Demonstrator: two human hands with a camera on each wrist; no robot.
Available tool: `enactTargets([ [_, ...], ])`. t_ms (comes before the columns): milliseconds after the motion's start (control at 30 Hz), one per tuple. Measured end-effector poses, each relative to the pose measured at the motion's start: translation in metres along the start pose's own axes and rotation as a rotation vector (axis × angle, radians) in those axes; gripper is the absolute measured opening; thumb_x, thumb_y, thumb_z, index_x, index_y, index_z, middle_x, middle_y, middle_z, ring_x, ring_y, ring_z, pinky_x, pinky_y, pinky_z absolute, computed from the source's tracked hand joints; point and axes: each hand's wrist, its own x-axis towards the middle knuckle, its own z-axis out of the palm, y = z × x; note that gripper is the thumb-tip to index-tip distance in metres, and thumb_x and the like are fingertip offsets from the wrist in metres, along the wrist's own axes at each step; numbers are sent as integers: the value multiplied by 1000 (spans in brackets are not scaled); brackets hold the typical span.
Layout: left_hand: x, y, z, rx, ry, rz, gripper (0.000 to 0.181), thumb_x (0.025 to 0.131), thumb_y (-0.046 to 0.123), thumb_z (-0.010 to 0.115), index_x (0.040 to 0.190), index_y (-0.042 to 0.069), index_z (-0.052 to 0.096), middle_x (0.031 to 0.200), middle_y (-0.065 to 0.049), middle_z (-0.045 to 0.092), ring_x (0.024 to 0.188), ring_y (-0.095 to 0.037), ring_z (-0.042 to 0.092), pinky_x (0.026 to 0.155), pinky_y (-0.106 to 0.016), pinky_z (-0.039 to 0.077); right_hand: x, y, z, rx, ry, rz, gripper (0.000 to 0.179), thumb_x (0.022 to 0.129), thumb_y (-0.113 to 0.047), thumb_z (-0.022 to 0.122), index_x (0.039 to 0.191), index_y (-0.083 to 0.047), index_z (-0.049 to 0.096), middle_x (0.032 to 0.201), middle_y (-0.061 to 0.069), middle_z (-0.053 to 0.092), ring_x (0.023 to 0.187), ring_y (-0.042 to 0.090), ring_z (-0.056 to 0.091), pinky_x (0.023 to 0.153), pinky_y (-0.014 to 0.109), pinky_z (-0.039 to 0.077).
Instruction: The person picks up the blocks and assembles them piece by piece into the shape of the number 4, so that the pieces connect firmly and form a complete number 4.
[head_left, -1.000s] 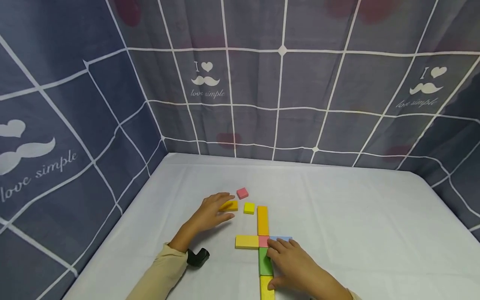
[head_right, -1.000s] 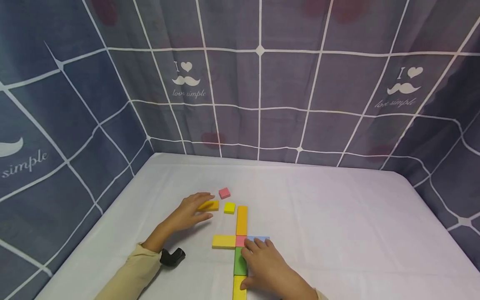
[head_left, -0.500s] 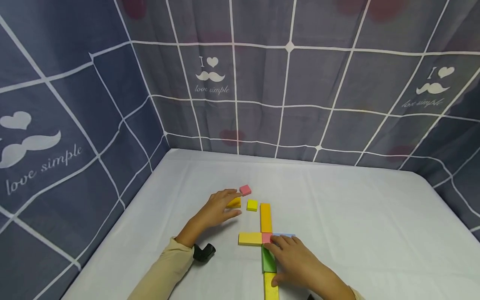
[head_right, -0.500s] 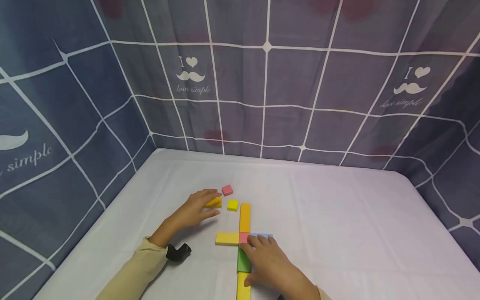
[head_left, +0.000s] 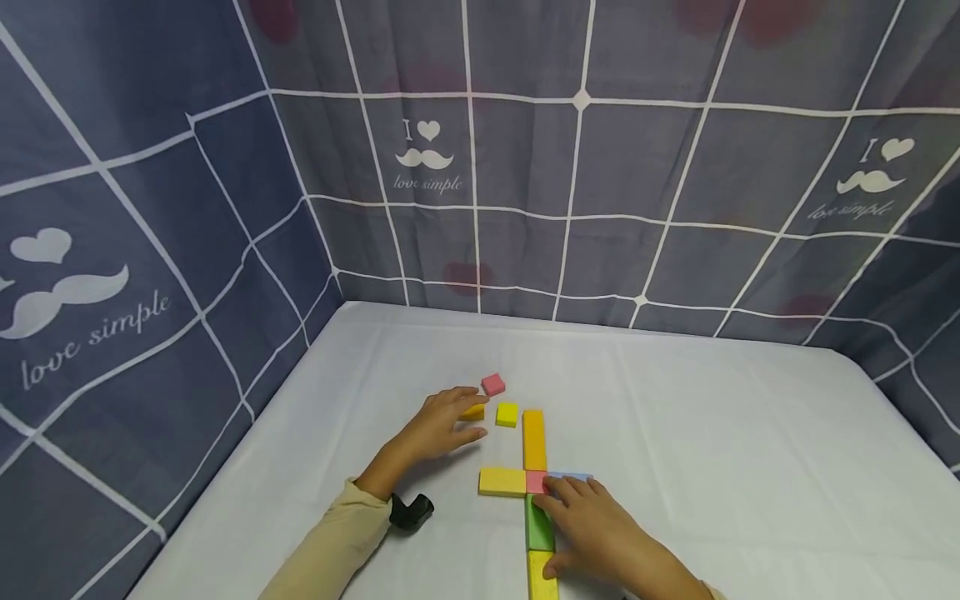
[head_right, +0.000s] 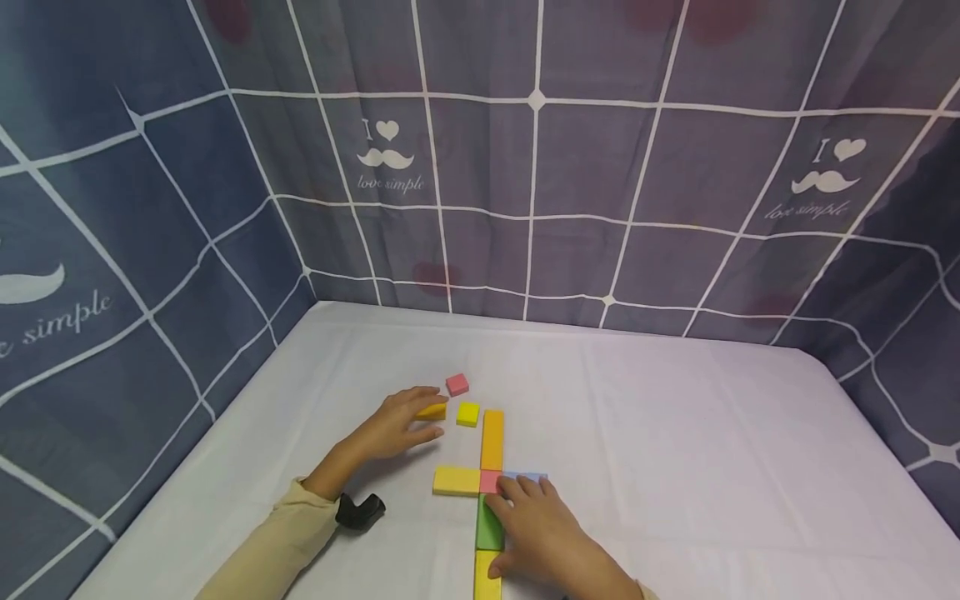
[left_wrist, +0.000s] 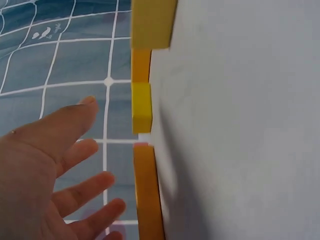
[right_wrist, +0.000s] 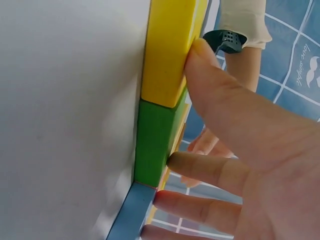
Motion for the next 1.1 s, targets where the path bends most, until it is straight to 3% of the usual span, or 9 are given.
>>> enactTargets([
  [200,-6,-2,12,-11,-38,37,51,88,33,66,133,14,54,139,-12,50,129,-31,45,107,-52,35,0,-6,5,60,-97,49,74,66,-57,76,126,-18,57,132,8,52,117,29,51,100,51,44],
  [333,-6,-4,15,-10,-42,31,51,87,33,67,133,15,54,139,-11,49,129,-31,45,107,-52,35,0,-7,3,79,-102,51,72,67,-57,75,127,-20,57,133,9,50,116,28,50,100,49,44],
  [467,2,-3,14,-18,-59,20,52,87,33,67,134,14,53,140,-10,49,131,-31,43,108,-53,33,-1,-6,2,61,-33,-6,75,69,-59,73,130,-20,55,138,8,47,120,29,49,100,48,44],
  [633,19,4,13,-5,-74,58,51,87,32,68,131,11,55,136,-8,54,129,-29,46,105,-52,35,-1,-3,7,68,53,-62,89,67,-60,71,139,-13,47,146,12,40,131,35,43,100,52,42],
  [900,30,9,18,37,-126,59,47,86,30,69,129,14,57,133,-5,58,124,-27,51,105,-49,39,4,-2,9,135,-96,37,95,65,-64,70,143,-17,42,150,10,36,137,35,35,104,58,36],
  [1100,36,12,16,87,-120,93,44,87,27,68,127,12,58,130,-5,60,121,-26,53,104,-47,40,2,5,5,134,-68,20,91,69,-65,65,141,-14,44,149,12,38,137,35,36,104,57,35],
])
